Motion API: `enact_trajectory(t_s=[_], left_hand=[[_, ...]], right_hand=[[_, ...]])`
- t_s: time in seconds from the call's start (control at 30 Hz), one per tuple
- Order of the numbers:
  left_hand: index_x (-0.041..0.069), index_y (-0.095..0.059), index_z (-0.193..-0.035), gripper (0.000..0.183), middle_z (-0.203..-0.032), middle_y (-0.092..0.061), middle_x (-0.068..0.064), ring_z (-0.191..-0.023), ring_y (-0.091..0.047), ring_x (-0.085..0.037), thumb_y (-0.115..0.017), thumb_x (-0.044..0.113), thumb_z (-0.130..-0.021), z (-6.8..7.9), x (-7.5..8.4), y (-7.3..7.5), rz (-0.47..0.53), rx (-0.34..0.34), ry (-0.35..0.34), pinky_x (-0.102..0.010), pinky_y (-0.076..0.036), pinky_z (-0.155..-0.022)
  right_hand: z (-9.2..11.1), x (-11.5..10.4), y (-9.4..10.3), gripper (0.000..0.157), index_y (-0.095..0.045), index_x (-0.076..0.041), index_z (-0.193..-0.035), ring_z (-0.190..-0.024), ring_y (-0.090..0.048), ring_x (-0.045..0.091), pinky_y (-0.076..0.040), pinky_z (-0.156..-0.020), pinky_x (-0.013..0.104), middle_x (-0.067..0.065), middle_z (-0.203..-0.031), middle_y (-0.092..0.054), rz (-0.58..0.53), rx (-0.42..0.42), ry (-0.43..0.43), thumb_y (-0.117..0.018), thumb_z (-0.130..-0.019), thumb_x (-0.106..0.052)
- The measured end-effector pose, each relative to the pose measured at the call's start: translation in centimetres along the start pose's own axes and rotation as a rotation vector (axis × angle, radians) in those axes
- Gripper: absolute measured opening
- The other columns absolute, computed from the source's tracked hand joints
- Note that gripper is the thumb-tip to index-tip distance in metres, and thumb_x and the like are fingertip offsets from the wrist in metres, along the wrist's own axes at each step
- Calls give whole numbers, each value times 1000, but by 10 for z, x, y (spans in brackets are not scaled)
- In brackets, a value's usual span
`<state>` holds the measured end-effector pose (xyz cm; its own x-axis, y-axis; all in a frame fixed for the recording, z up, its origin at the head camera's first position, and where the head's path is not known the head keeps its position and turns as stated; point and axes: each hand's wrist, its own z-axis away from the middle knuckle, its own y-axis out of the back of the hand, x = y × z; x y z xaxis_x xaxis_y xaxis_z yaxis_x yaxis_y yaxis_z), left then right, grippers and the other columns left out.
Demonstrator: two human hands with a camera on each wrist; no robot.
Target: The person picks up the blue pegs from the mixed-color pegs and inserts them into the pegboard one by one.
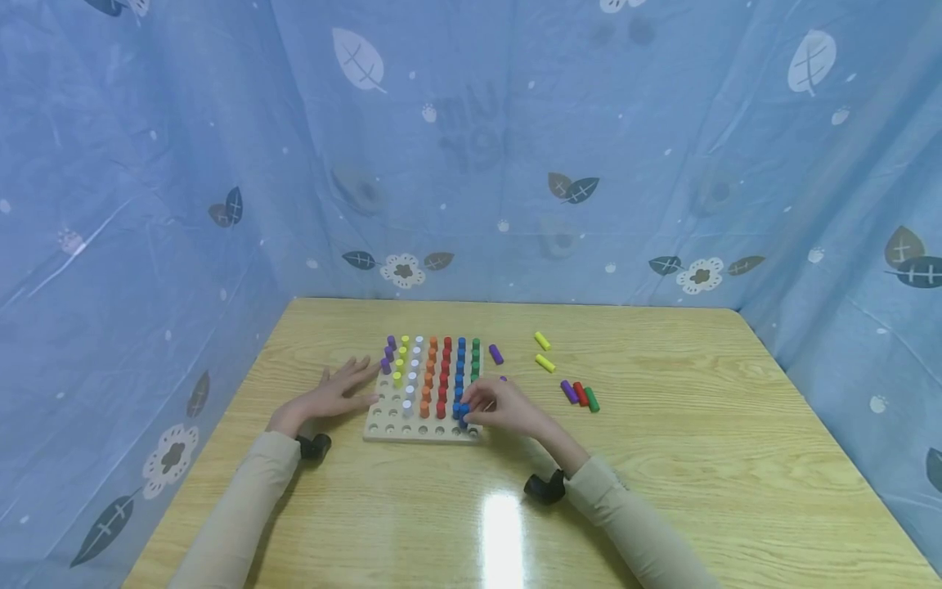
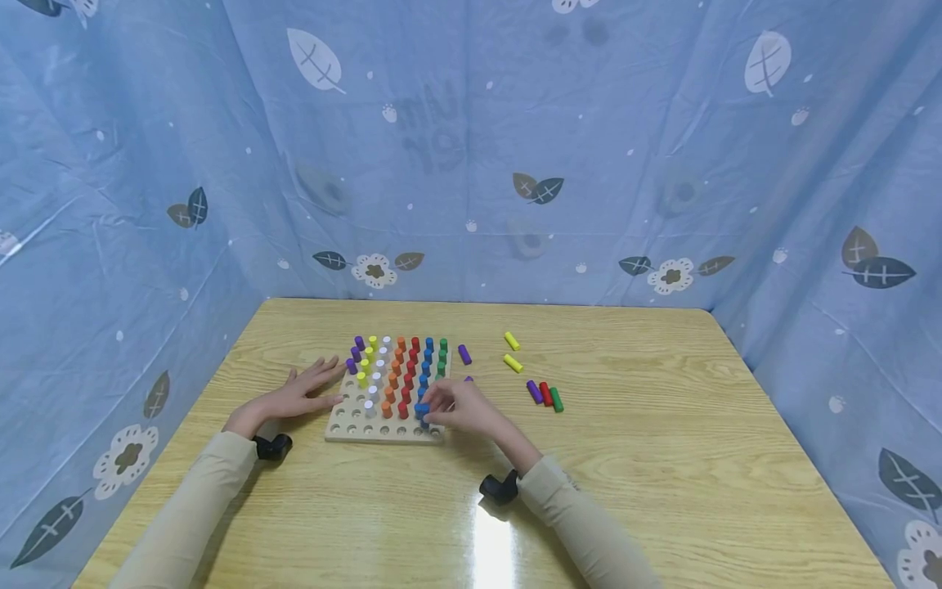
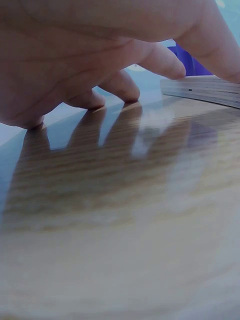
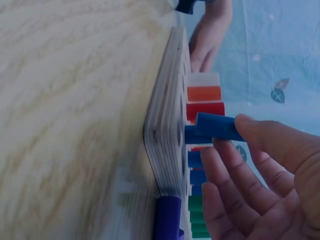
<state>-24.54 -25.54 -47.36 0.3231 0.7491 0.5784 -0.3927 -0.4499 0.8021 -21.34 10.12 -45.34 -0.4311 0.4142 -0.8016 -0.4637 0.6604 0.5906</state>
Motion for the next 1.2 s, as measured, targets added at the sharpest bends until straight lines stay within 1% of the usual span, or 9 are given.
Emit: enact_trajectory(t_s=[0.13, 0.3, 0.4, 0.5, 0.67, 0.8, 1.0, 1.13, 1.2], left_hand=[[17, -23, -148, 70, -155, -7, -18, -141, 5, -39, -52, 45, -92, -1, -1, 0, 3, 0, -1, -65, 15, -105], [18, -23, -148, 70, -155, -7, -18, -141, 5, -39, -52, 45, -91, -1, -1, -1, -3, -2, -4, -65, 14, -105], [18, -23, -148, 70, -155, -8, -18, -141, 5, -40, -52, 46, -91, -1, 0, 0, -5, -1, -8, -65, 15, -105], [17, -23, -148, 70, -155, -8, -18, -141, 5, -40, -52, 46, -91, -1, 0, 0, -7, -1, -13, -65, 15, -104], [17, -23, -148, 70, -154, -8, -19, -141, 4, -40, -52, 46, -91, -1, 0, 1, -16, -2, -15, -66, 14, -104], [18, -22, -148, 71, -155, -8, -18, -141, 4, -39, -52, 46, -91, -1, 2, 2, -18, -9, -7, -65, 13, -105], [17, -21, -149, 71, -155, -6, -18, -141, 4, -40, -52, 47, -91, -1, 4, 4, -22, -22, 3, -65, 13, -105], [15, -22, -148, 71, -154, -7, -21, -140, 3, -42, -53, 44, -91, 0, 6, 8, -28, -39, 0, -67, 11, -105], [15, -23, -148, 70, -153, -9, -21, -139, 1, -44, -53, 43, -91, -1, 7, 11, -26, -47, 0, -67, 10, -105]], right_hand=[[-1, -2, -5, 17, -62, -12, -97, -78, -60, 7, -53, -71, 21, -4, -87, -64, 9, -9, -9, -70, -82, -14], [0, -5, -9, 19, -62, -8, -97, -76, -59, 8, -53, -69, 20, -4, -84, -64, 21, -10, 9, -71, -81, -13], [1, -7, -11, 20, -62, -5, -97, -76, -60, 10, -53, -69, 20, -2, -83, -64, 23, -6, 30, -71, -81, -12], [1, -8, -13, 20, -62, -4, -96, -75, -60, 10, -53, -68, 20, -1, -82, -65, 36, 2, 39, -72, -80, -11], [2, -10, -16, 18, -63, -9, -94, -74, -59, 8, -52, -68, 20, -4, -82, -64, 54, -11, 2, -72, -79, -10], [3, -9, -17, 17, -63, -10, -95, -75, -59, 7, -52, -68, 20, -3, -84, -64, 50, -27, -13, -72, -80, -9], [4, -5, -11, 18, -63, -11, -97, -79, -61, 11, -53, -71, 21, -1, -89, -66, 48, -30, -12, -71, -81, -11], [5, -1, -1, 16, -63, -13, -96, -80, -61, 8, -52, -72, 20, -4, -90, -66, 84, -25, -24, -71, -82, -15], [6, 1, 3, 16, -63, -12, -97, -80, -61, 8, -52, -72, 20, -4, -89, -66, 95, -17, -28, -70, -82, -14]])
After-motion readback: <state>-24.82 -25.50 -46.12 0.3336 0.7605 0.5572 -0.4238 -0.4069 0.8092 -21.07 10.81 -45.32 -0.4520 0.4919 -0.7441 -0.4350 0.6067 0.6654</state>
